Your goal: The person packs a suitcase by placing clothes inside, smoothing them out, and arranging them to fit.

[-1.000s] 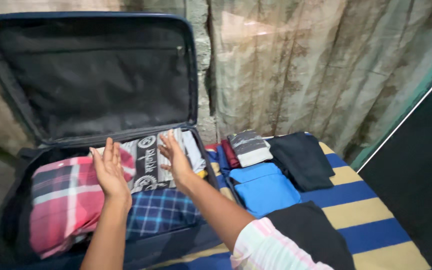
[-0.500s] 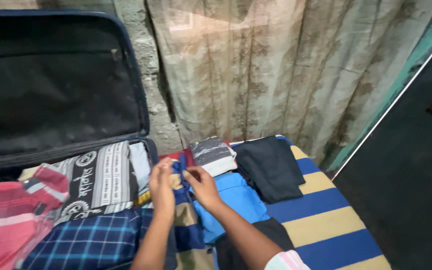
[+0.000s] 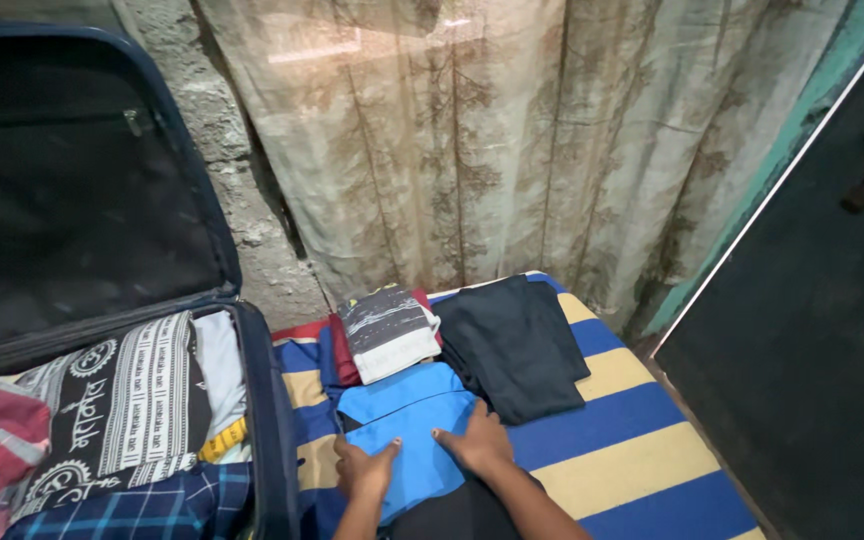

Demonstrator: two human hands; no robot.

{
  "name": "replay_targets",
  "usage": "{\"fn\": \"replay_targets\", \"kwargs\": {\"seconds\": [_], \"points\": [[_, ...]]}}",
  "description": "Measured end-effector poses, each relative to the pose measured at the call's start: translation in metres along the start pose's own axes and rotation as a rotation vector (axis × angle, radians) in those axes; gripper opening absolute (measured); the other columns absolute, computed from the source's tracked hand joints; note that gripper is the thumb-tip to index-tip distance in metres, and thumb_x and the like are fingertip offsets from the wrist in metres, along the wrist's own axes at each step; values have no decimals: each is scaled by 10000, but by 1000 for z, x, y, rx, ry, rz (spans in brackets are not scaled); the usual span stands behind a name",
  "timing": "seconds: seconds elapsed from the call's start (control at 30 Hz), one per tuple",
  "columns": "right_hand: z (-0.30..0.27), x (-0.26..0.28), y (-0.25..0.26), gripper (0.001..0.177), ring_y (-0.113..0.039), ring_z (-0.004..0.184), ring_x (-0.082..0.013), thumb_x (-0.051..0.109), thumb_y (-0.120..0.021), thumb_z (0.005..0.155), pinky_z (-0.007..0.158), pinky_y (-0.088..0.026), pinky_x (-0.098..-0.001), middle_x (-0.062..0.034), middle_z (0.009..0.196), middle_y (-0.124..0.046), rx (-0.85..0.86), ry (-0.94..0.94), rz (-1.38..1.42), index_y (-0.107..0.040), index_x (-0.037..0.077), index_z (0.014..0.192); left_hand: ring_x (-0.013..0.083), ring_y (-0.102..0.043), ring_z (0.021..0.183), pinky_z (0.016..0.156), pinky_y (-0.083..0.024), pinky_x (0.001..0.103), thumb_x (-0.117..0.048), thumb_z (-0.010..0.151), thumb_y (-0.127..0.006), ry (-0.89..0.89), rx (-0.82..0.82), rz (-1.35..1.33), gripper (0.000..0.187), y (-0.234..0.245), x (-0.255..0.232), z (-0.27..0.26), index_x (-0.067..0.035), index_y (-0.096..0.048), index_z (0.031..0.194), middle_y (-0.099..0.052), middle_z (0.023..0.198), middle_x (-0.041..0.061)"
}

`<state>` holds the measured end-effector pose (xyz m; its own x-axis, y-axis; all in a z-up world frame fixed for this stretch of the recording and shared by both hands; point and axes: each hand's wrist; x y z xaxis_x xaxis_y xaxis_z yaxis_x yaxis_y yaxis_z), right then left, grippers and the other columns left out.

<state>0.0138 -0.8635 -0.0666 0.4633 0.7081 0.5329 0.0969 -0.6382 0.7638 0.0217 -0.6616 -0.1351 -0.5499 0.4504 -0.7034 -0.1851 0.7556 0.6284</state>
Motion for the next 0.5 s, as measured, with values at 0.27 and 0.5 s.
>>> {"fn": "replay_targets", "kwargs": {"seconds": [0.27, 0.5], "points": [[12, 18, 5, 664, -775, 946, -318, 405, -900, 585, 852, -586, -404, -208, 1029, -775, -155, 194, 460, -718, -18, 1064, 300, -742, 1003, 875, -563, 432, -288, 798, -776, -90, 313, -558, 544, 33, -38, -12, 47, -738, 1225, -793, 1120, 188], [-28, 117, 81, 547, -754, 802, -235, 334, -872, 649, 742, -592, -363, -167, 915, -780, -285, 452, 755, -716, -44, 1012, 236, -676, 1079, 953, -496, 380, -311, 974, -618, -514, 47, -636, 424, 150, -132, -22, -50, -609, 1307, -717, 1189, 116]]}}
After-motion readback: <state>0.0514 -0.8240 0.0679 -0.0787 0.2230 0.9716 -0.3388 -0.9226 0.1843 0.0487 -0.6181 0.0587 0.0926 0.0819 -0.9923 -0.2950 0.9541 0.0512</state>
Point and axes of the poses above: each hand's wrist, its own z-axis towards the middle knuckle, its own y-axis out of the back of the hand, x = y × z
